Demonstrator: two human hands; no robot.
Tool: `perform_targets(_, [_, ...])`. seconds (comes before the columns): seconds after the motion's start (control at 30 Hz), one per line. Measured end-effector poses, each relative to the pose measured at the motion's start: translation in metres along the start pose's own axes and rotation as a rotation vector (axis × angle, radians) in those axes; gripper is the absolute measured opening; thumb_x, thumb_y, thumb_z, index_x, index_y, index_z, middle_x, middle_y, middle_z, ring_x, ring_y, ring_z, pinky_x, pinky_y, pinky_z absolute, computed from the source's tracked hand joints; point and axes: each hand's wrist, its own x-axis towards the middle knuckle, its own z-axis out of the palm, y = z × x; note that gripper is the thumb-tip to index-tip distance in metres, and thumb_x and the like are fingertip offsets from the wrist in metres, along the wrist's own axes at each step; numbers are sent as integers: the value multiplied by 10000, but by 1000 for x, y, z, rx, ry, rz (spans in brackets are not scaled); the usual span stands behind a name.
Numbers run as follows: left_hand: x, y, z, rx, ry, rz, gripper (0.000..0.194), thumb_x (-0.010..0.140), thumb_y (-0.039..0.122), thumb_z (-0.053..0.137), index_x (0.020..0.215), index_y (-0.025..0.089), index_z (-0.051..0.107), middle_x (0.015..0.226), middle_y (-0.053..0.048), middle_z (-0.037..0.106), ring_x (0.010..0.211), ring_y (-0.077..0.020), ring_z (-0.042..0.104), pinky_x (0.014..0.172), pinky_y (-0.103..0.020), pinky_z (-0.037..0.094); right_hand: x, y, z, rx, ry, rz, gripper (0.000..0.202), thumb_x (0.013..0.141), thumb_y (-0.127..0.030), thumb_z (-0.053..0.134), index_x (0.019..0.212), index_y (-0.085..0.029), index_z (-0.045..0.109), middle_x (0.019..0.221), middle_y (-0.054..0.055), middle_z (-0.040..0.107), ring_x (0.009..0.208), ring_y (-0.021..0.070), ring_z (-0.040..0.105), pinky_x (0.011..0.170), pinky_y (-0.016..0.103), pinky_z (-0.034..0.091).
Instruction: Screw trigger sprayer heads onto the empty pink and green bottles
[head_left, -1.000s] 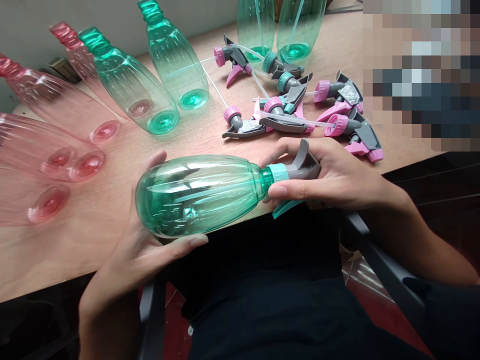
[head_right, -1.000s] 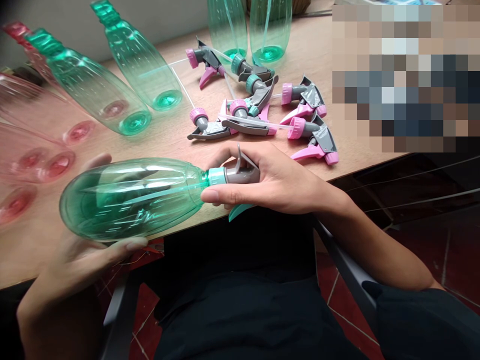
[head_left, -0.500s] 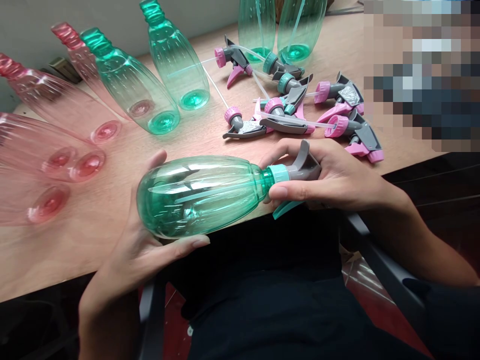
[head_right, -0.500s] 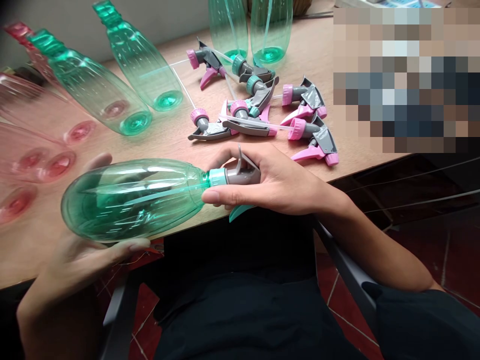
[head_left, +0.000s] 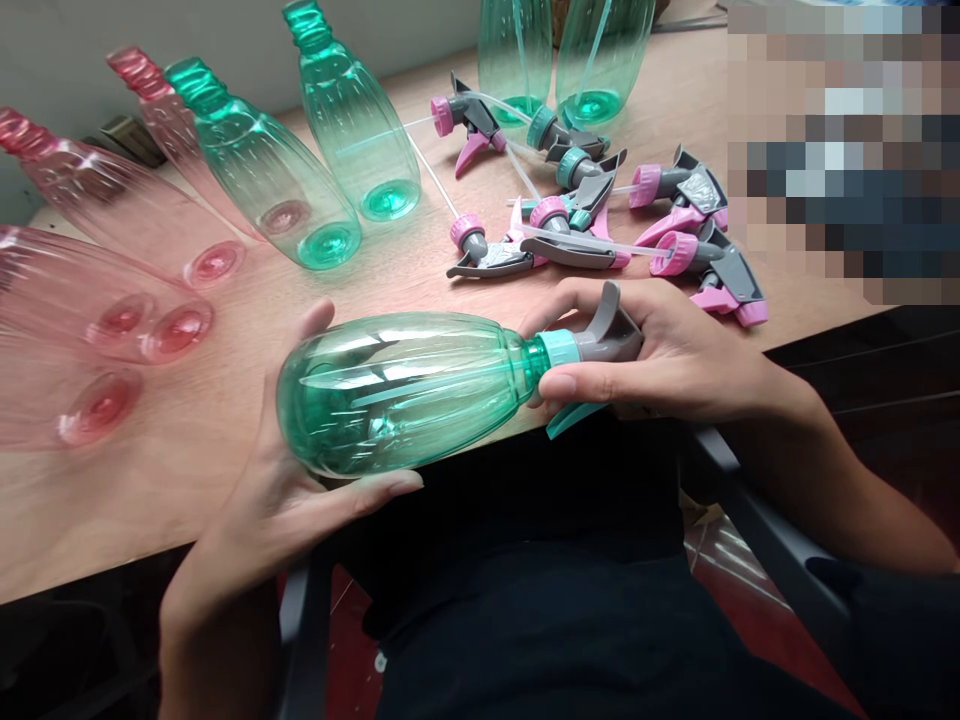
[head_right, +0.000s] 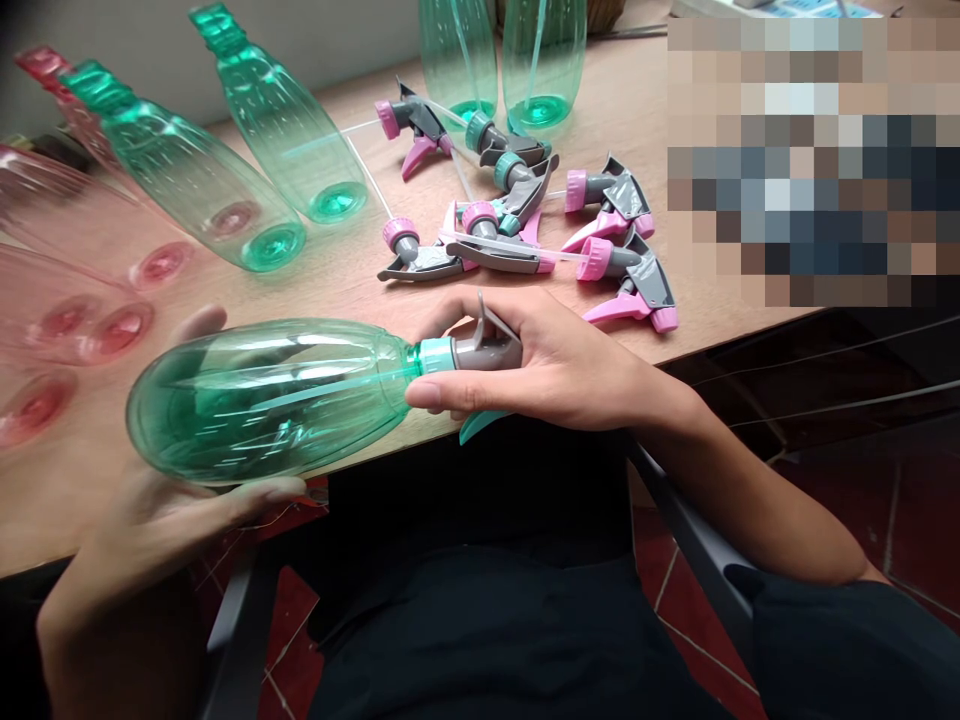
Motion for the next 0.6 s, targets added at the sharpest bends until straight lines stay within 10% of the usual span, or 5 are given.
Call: perform_targets(0.6, [1, -4, -1, -13, 21, -11, 1295, 589, 302, 996, 1637, 387, 239, 1557, -100, 517, 1396, -431, 549, 1160, -664, 459, -1, 2, 0, 27, -7, 12, 195, 862, -252, 847, 996, -190, 721, 716, -36, 713, 618, 127, 699, 504, 203, 503])
